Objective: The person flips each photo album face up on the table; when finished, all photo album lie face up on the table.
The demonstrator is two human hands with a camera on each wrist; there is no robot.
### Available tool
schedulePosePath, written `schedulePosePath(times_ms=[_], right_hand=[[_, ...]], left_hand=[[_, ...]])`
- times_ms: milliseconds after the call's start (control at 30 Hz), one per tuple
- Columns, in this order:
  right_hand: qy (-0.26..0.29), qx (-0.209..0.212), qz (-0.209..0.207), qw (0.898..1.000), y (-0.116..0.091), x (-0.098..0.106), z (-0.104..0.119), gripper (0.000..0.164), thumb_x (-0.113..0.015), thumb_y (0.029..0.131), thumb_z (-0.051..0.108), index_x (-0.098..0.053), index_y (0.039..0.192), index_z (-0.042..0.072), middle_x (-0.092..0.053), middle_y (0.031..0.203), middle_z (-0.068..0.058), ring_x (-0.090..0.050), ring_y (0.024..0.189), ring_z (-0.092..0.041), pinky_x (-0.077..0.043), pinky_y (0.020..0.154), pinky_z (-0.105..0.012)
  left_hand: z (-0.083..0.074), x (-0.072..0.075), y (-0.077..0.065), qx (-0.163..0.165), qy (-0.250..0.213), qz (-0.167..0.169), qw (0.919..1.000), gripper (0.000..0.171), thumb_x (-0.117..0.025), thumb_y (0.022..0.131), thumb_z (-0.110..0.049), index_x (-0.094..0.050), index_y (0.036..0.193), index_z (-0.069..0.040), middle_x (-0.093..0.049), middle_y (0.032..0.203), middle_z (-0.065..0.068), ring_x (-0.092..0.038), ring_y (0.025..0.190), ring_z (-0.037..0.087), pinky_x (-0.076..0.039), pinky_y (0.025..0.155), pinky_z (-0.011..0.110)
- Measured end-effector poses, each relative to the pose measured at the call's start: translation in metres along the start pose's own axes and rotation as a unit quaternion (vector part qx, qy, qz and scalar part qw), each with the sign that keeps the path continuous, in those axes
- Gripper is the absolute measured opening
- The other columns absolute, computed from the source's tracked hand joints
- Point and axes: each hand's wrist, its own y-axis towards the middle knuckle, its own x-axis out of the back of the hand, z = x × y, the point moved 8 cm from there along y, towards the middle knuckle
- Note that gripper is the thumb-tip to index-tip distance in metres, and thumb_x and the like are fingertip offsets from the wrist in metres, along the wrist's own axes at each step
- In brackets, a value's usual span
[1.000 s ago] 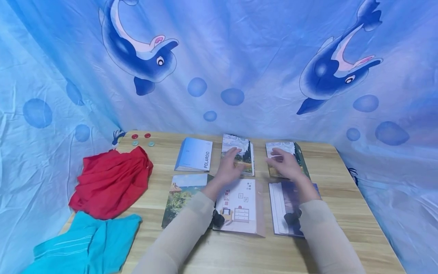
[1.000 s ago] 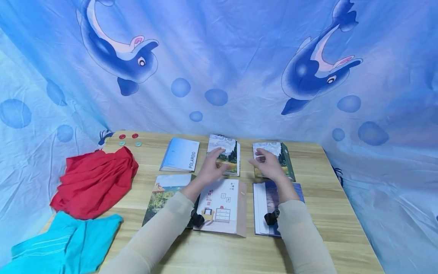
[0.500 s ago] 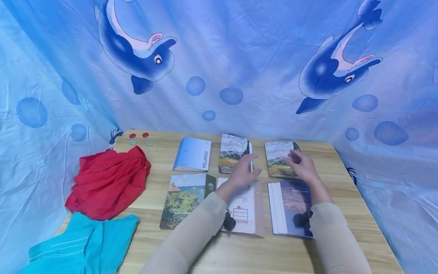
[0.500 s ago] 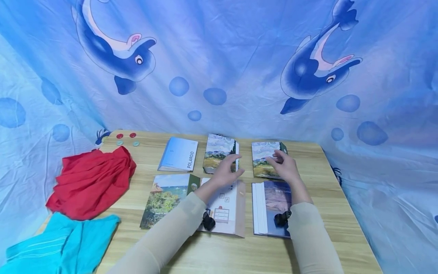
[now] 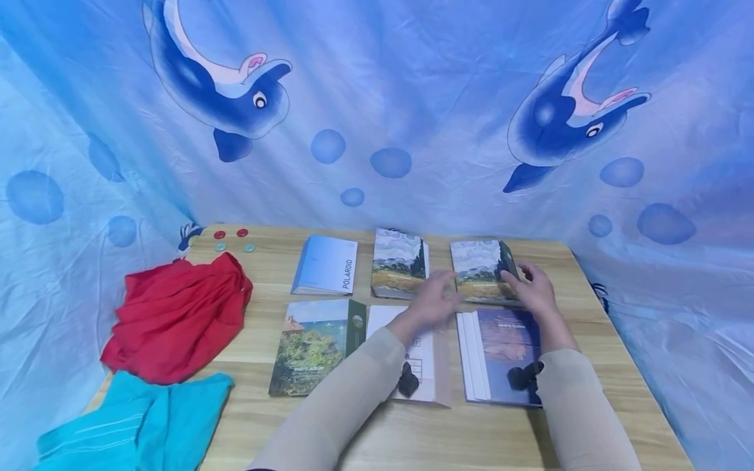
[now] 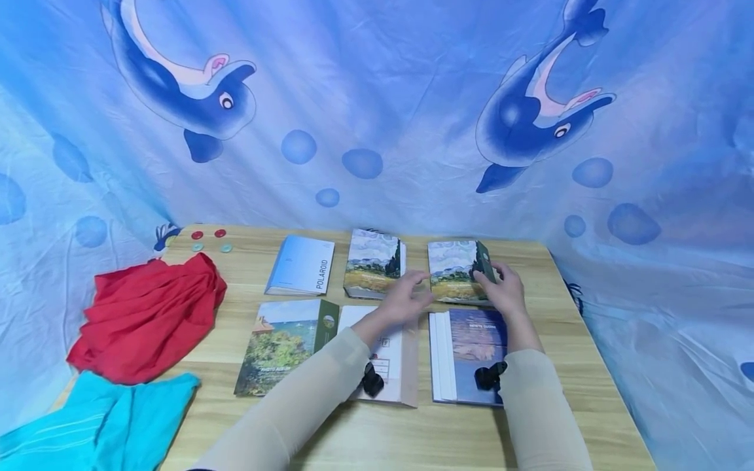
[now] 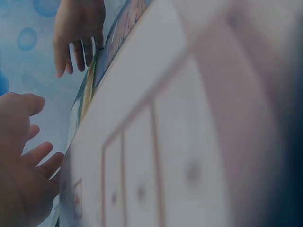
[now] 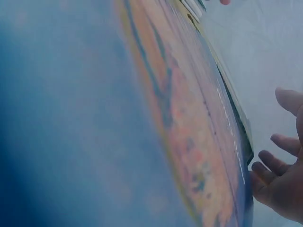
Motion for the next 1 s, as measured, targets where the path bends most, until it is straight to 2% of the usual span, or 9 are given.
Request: schedulePosePath(times_ms=[133,233,467,567,767,1000], right_hand=[[0.016,-0.023,0.012,1.0,0.0,-0.002,-0.007,0.082,-0.06,0.1,0.047,-0.029,0.156,-0.004,-0.027,0.157,-0.033,-0.027,0.145,-0.05,-0.032,0.115,-0.061],[0.016,-0.05,0.023,0.998,0.001,-0.004,-0.014,0.086,-0.06,0.099,0.049,-0.026,0.157,-0.004,-0.029,0.156,-0.033,-0.03,0.144,-0.049,-0.031,0.116,-0.06],[-0.003,-0.099,0.029,0.995,0.004,-0.006,-0.028,0.088,-0.059,0.097,0.052,-0.029,0.154,-0.008,-0.038,0.151,-0.035,-0.039,0.138,-0.049,-0.035,0.113,-0.059],[-0.005,-0.106,0.029,0.994,0.004,-0.004,-0.03,0.09,-0.061,0.096,0.053,-0.031,0.153,-0.009,-0.038,0.151,-0.035,-0.04,0.137,-0.048,-0.036,0.113,-0.059],[0.0,-0.122,0.026,0.992,0.007,0.0,-0.036,0.093,-0.064,0.093,0.056,-0.031,0.154,-0.006,-0.036,0.153,-0.034,-0.038,0.138,-0.049,-0.035,0.113,-0.06],[0.027,-0.159,0.032,0.986,0.006,0.0,-0.039,0.104,-0.065,0.09,0.061,-0.021,0.159,-0.002,-0.026,0.159,-0.032,-0.031,0.144,-0.048,-0.031,0.115,-0.062]], left_hand=[[-0.004,-0.007,0.005,-0.024,0.03,0.01,0.9992,0.052,-0.063,0.101,-0.026,-0.051,0.147,-0.009,-0.046,0.153,0.012,-0.043,0.141,0.028,-0.033,0.119,0.038],[-0.006,-0.011,0.009,-0.024,0.043,0.019,0.9986,0.052,-0.062,0.101,-0.026,-0.051,0.148,-0.009,-0.047,0.153,0.012,-0.043,0.141,0.027,-0.034,0.118,0.038],[0.002,-0.017,0.016,0.041,0.037,0.027,0.9982,0.054,-0.064,0.1,-0.028,-0.049,0.15,-0.013,-0.047,0.153,0.008,-0.043,0.141,0.026,-0.035,0.118,0.038],[0.003,-0.018,0.017,0.054,0.03,0.036,0.9974,0.055,-0.064,0.1,-0.028,-0.048,0.151,-0.013,-0.046,0.154,0.008,-0.042,0.142,0.027,-0.035,0.118,0.039],[0.003,-0.019,0.022,0.036,0.034,0.057,0.9971,0.058,-0.065,0.1,-0.025,-0.046,0.152,-0.011,-0.045,0.156,0.009,-0.04,0.144,0.025,-0.032,0.119,0.035],[0.007,-0.023,0.024,0.032,0.015,0.077,0.9964,0.061,-0.068,0.097,-0.017,-0.045,0.152,-0.007,-0.04,0.159,0.009,-0.036,0.147,0.024,-0.028,0.12,0.03]])
